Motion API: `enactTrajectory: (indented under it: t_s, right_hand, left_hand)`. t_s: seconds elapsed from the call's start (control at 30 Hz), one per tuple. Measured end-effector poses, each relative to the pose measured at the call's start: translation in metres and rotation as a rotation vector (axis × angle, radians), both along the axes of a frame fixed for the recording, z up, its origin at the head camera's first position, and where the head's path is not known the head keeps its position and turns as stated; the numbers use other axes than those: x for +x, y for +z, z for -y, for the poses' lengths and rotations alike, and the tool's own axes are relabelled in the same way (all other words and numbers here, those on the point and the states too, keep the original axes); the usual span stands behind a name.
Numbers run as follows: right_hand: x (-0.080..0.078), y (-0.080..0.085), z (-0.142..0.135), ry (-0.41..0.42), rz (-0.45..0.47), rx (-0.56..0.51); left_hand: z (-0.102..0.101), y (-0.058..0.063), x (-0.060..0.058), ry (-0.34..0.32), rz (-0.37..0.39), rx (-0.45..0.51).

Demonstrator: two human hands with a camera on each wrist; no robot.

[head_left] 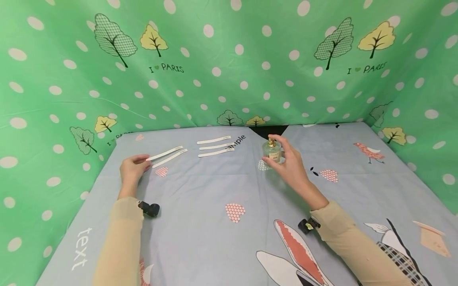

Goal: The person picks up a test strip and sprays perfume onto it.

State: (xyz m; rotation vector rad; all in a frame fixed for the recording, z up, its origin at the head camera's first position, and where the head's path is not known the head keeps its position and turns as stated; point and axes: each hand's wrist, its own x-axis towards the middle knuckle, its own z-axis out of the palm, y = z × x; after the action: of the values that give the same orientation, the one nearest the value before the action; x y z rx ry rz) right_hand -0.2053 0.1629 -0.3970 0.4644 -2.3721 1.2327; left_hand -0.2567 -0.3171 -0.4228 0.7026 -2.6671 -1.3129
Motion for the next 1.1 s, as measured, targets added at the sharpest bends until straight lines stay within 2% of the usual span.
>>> enactTrajectory:
  t_s: [0.17, 0.3, 0.7, 1.1]
  right_hand:
    - [0.001, 0.001, 0.0, 0.004, 0.006, -0.01]
    - [0.001, 0.003, 0.0, 0.004, 0.01, -0.01]
    - [0.003, 0.004, 0.002, -0.003, 0.021, -0.012]
    - [0.004, 0.004, 0.003, 0.002, 0.007, -0.003]
  left_hand:
    - [0.001, 0.003, 0.003, 0.01, 0.031, -0.049]
    - [0.001, 0.006, 0.004, 0.003, 0.024, -0.064]
    - [-0.013, 0.017, 0.004, -0.095, -0.106, -0.098]
    - [-0.034, 0.026, 0.0, -0.119, -0.169, -0.109]
